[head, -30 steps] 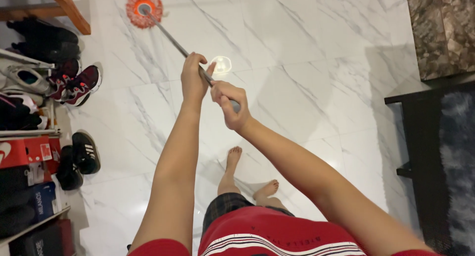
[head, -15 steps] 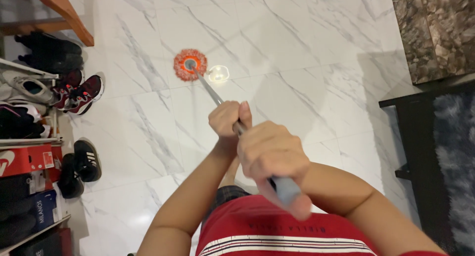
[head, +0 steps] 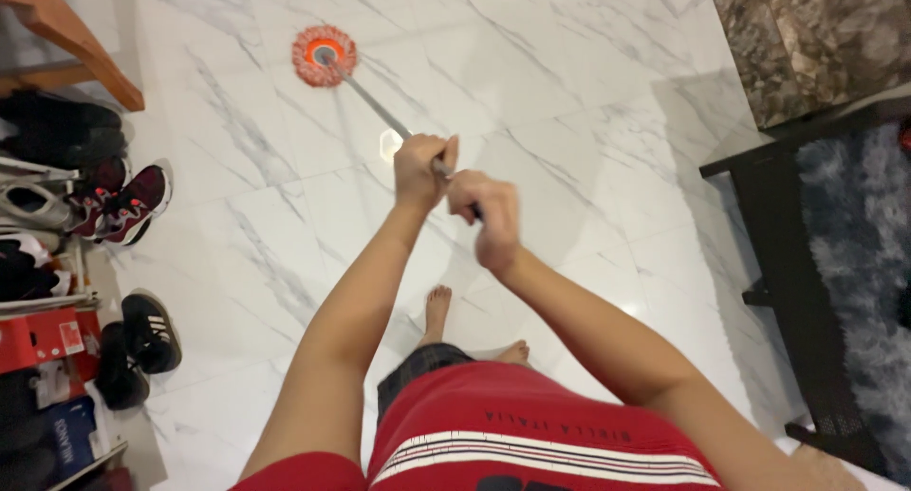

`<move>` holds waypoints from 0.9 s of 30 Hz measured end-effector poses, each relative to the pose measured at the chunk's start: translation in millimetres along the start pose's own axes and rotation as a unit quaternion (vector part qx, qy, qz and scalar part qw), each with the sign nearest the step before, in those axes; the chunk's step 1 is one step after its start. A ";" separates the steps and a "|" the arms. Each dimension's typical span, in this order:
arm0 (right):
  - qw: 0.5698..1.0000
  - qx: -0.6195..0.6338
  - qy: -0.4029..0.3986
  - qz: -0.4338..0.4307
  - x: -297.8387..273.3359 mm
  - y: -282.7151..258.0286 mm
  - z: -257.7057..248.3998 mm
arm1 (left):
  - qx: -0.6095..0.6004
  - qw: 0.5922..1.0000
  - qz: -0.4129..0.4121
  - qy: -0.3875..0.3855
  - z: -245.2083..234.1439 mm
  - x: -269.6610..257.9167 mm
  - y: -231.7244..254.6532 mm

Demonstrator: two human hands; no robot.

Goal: The person mops the tiled floor of a room by hand using a mop with an orange microfiber head, moving around furniture and a floor fan.

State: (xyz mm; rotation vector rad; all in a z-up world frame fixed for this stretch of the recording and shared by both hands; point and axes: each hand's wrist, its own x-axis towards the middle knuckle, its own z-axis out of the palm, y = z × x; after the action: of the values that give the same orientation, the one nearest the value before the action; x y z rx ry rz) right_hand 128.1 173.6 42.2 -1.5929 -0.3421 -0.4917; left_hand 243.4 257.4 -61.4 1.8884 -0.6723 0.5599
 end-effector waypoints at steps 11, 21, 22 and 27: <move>0.972 -0.025 0.119 -0.202 -8.5 -56.3 -31.2 | -0.143 0.989 0.024 -0.024 43.9 -14.3 95.3; 0.987 -0.099 0.125 -0.015 -62.8 -40.9 -71.8 | -0.120 0.987 0.025 -0.103 97.1 -38.9 75.5; 0.982 -0.129 0.139 -0.002 -71.7 -65.6 -79.9 | -0.140 0.985 0.028 -0.101 95.7 -42.3 103.5; 0.959 -0.092 0.198 -0.181 -84.5 -129.3 -95.7 | -0.244 0.956 -0.019 -0.159 80.7 -57.5 199.5</move>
State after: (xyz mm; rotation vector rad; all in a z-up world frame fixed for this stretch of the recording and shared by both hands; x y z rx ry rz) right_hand -19.3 95.7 114.5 -1.5690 -0.2882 -1.1337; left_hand 73.7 128.2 2.8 1.5255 -0.8889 0.0461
